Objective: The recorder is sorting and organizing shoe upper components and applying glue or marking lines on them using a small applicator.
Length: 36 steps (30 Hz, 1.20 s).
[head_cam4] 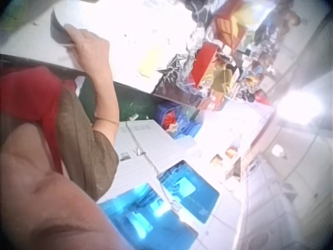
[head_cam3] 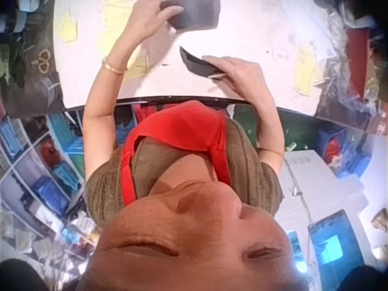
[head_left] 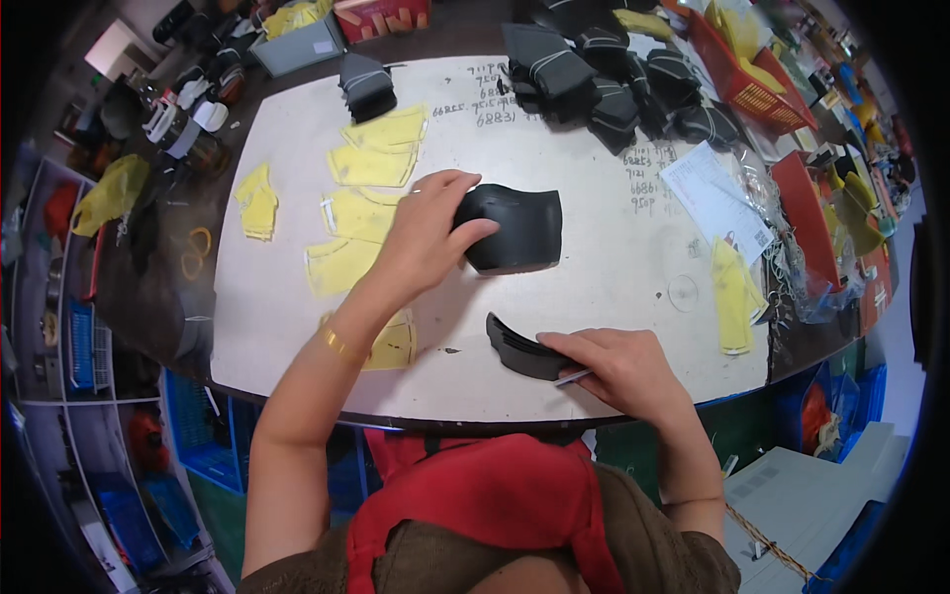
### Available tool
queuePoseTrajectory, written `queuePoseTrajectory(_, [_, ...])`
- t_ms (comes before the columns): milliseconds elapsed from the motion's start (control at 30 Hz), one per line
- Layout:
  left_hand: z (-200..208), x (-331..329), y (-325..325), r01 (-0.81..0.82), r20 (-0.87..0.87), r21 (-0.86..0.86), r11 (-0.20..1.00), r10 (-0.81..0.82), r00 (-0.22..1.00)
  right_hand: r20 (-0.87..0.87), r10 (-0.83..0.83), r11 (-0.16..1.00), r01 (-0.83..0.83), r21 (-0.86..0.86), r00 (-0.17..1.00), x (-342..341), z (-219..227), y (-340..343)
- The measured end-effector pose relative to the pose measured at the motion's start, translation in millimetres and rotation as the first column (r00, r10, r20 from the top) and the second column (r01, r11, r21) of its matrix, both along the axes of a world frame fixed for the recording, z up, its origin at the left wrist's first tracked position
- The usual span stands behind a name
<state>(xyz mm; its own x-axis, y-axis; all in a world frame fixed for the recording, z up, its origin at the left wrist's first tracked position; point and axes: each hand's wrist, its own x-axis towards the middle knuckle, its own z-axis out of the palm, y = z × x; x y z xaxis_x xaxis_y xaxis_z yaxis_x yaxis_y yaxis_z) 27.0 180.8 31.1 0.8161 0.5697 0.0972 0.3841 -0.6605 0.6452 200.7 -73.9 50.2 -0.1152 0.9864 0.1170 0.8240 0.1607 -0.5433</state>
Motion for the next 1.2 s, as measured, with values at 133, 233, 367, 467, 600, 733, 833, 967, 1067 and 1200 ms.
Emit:
queuePoseTrajectory(133, [-25.8,32.3,3.7,0.023,-0.239,0.344,0.939,0.064,0.969,0.040,-0.031,0.999,0.032,-0.015,0.999,-5.3,-0.9,-3.3])
queuePoseTrajectory(233, [-30.1,35.6,4.2,0.118,-0.226,0.289,0.950,-0.052,0.973,0.017,-0.114,0.993,0.114,-0.016,0.993,-10.0,-7.6,-9.6])
queuePoseTrajectory(367, [11.2,48.9,-2.2,0.219,-0.416,0.172,0.960,-0.131,0.900,-0.028,-0.155,0.986,0.153,-0.061,0.988,-8.9,-18.0,-12.9])
queuePoseTrajectory(467, [34.8,49.0,-15.1,0.321,-0.451,0.229,0.919,-0.192,0.872,-0.052,-0.131,0.991,0.132,0.006,0.990,-13.5,-14.1,-17.7])
queuePoseTrajectory(600, [26.7,38.2,5.1,0.117,0.256,-0.799,0.590,0.157,0.954,-0.039,-0.072,0.997,0.072,-0.016,0.997,-14.0,-12.1,-17.4])
queuePoseTrajectory(733, [-7.0,39.3,-10.9,0.296,0.349,-0.935,0.196,0.355,0.867,-0.007,-0.067,0.996,0.067,-0.066,0.998,-15.7,-16.6,-21.1])
queuePoseTrajectory(833, [-3.2,40.9,-9.6,0.316,0.365,-0.929,0.192,0.340,0.867,-0.030,-0.068,0.997,0.069,0.017,0.997,-15.7,-16.2,-20.0])
queuePoseTrajectory(967, [3.6,42.7,-11.1,0.223,0.313,-0.937,0.271,0.360,0.879,-0.018,-0.084,0.996,0.084,0.015,0.996,-17.9,-18.1,-20.6])
queuePoseTrajectory(1067, [3.2,43.7,-11.8,0.138,0.242,-0.954,0.265,0.413,0.878,-0.038,-0.083,0.996,0.084,0.022,0.996,-18.4,-19.1,-19.2])
queuePoseTrajectory(1200, [4.1,44.4,-10.1,0.144,0.249,-0.950,0.278,0.392,0.885,-0.054,-0.079,0.996,0.081,0.025,0.995,-19.5,-17.7,-19.4])
